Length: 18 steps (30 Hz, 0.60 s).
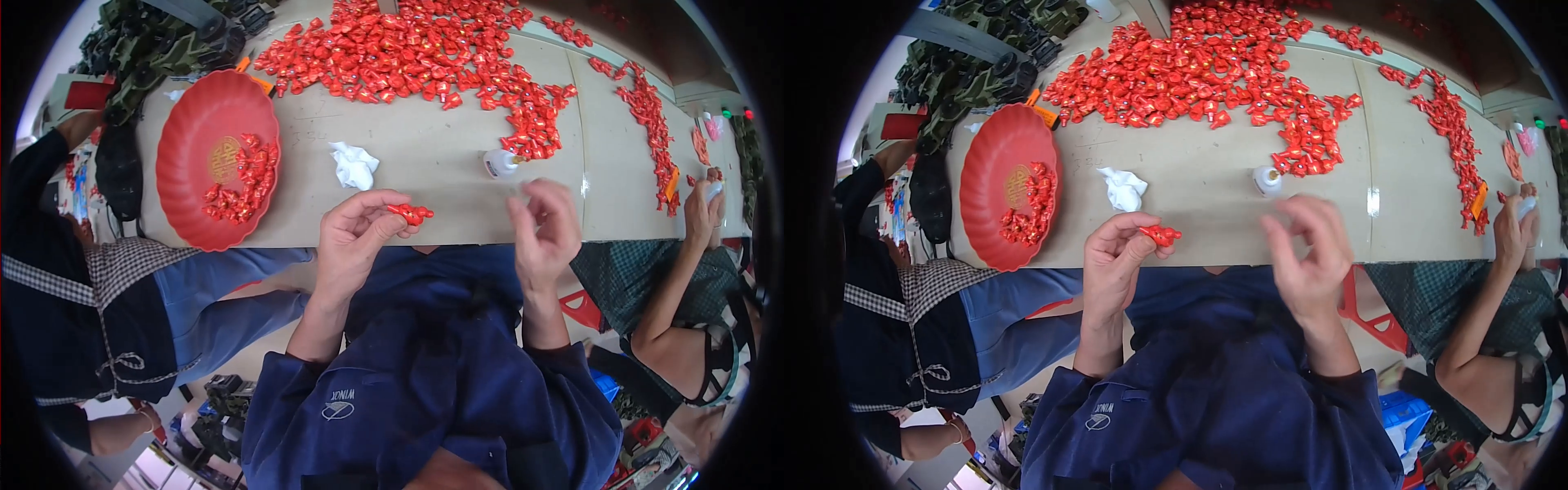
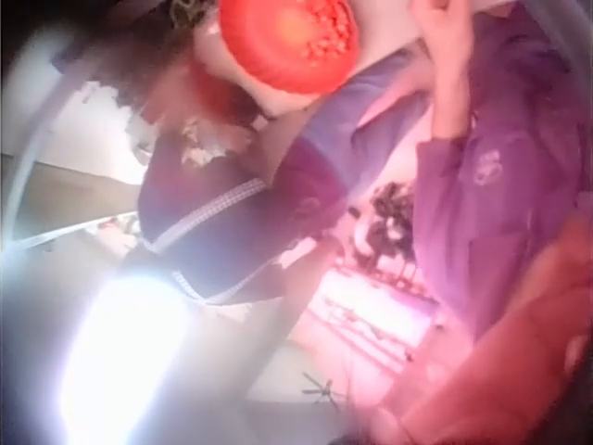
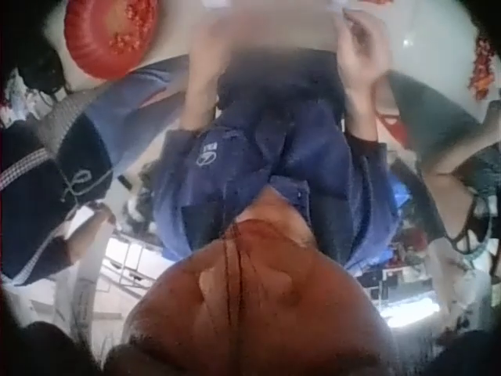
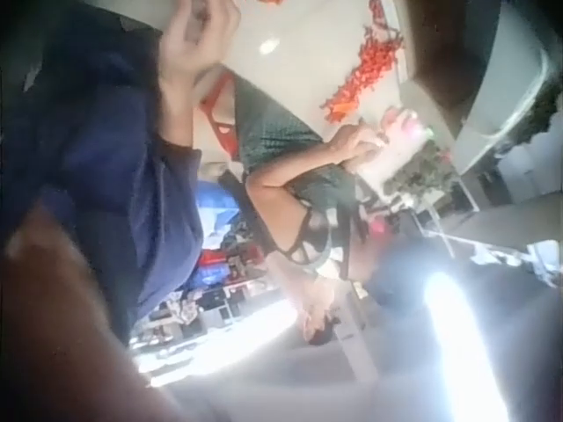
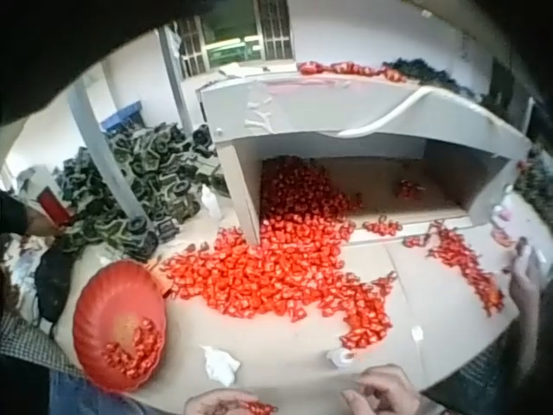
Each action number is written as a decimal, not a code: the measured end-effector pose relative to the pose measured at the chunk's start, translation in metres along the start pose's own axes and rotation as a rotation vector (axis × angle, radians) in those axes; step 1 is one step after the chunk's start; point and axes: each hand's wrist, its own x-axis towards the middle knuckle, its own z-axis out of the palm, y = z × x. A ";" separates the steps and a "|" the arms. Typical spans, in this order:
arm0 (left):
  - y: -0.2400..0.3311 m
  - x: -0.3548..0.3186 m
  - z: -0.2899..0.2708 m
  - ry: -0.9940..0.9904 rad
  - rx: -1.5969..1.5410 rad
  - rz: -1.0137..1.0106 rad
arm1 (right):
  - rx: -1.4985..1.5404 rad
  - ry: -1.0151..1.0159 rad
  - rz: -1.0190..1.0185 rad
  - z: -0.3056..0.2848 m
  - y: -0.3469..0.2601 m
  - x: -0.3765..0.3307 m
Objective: The person applies glue from a glue bottle to small red plastic components and assembles them by hand.
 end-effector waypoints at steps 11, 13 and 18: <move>-0.015 -0.002 0.017 -0.150 0.022 -0.017 | 0.239 -0.316 -0.025 0.011 -0.021 -0.012; -0.015 -0.002 0.020 -0.154 0.023 -0.011 | 0.240 -0.318 0.003 0.010 -0.020 -0.012; -0.015 -0.002 0.024 -0.137 0.078 0.016 | 0.215 -0.298 -0.080 0.010 -0.014 -0.013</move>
